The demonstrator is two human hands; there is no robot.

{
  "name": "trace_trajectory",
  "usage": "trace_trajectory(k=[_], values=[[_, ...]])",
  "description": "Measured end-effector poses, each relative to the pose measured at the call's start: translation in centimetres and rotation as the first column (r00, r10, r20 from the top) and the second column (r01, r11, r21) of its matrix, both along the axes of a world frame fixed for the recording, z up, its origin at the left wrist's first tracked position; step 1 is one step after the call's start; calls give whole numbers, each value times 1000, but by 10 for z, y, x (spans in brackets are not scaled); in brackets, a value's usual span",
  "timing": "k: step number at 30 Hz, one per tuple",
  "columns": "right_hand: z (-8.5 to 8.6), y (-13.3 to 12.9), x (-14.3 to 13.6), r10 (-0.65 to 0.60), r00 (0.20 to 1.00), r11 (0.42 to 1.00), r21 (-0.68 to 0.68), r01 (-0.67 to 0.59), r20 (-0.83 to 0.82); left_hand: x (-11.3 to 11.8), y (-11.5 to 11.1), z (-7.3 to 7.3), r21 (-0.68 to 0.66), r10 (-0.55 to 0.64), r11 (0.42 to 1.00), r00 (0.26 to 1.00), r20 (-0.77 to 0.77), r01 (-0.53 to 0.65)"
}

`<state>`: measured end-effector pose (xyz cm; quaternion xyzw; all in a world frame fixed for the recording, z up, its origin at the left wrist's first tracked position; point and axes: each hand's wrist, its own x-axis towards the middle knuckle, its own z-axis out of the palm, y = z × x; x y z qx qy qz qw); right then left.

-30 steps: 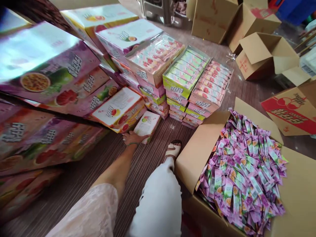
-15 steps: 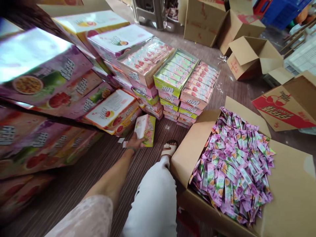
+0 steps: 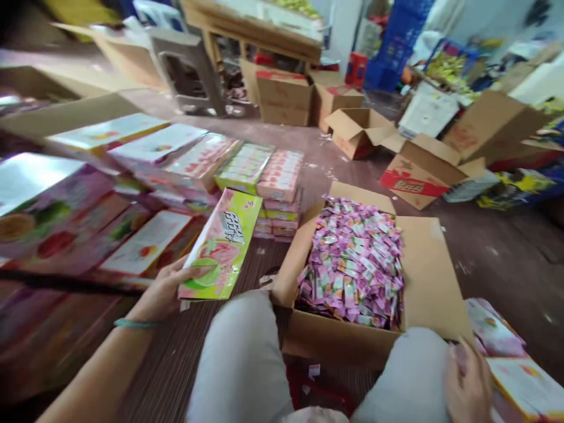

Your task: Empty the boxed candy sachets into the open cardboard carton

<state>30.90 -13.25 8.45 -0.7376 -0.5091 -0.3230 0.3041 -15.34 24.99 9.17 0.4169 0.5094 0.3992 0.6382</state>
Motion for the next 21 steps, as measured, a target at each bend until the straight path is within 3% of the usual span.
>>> trace_trajectory(k=[2,4,5,7,10,13,17,19,21], values=[[4,21,-9,60,995,998,20,-62,83,34,-8,50,74,-132,988,991,-32,134],[19,58,-29,268,958,963,-9,-268,102,78,-23,87,164,-261,948,961,-88,273],[30,78,-40,371,918,928,-31,-370,140,102,-31,98,189,-326,920,938,-120,344],[48,116,-58,491,836,871,-114,-478,245,150,-49,108,170,-463,855,869,-173,489],[52,154,-60,468,824,883,-205,-423,318,209,-65,92,108,-599,775,779,-185,622],[31,171,-41,434,866,870,-367,-330,248,243,-64,60,41,-633,761,756,-168,647],[8,184,-21,468,883,711,-605,-357,28,257,-44,29,-112,-651,759,741,-165,642],[9,189,-20,516,856,651,-634,-418,-35,257,-32,23,-180,-684,728,718,-131,661],[18,192,-24,571,819,644,-592,-485,-50,257,-21,23,-240,-731,672,680,-63,700]])
